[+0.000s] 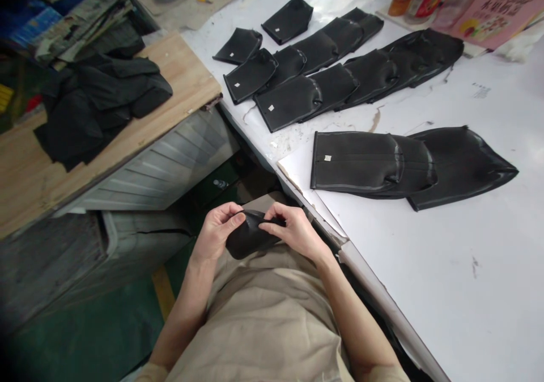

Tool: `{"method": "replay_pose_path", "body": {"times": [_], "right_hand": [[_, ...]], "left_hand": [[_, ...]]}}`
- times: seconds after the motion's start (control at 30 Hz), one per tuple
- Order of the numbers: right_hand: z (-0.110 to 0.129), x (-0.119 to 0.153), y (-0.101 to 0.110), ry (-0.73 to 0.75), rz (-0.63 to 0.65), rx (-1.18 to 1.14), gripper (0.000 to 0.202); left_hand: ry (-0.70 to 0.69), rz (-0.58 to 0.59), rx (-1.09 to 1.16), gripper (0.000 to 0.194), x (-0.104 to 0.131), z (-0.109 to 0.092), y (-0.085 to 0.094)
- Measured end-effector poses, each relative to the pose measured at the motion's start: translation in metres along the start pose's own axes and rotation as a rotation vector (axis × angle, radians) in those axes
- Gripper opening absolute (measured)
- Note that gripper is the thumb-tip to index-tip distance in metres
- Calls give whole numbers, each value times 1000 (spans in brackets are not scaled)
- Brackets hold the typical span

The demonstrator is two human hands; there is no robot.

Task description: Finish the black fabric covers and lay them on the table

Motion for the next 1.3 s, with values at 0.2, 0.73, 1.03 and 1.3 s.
{"method": "replay_pose_path", "body": {"times": [0.2,0.73,1.03,1.3], "right_hand": [[-9,2,5,2,-4,-37,26],[-13,-6,14,0,-40,-73,32],[-46,11,32,-115,-105,-304,28],[-45,8,24,-13,-319,-283,30]], "left_hand": [[-10,11,78,32,-1,4,5],[-29,-124,1,30,5,-2,21],[-69,-303,138,27,-2,2,34],[-139,-304,135,30,-1,5,33]]}}
Point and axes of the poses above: each hand's wrist, its own x-axis away from the middle knuckle, its own y-axis out of the back of the hand, z = x × y, the point moved 4 cm from there along -x, towards the middle knuckle, and after that the axes turned 5 degrees about -z, right-handed, at the moved point
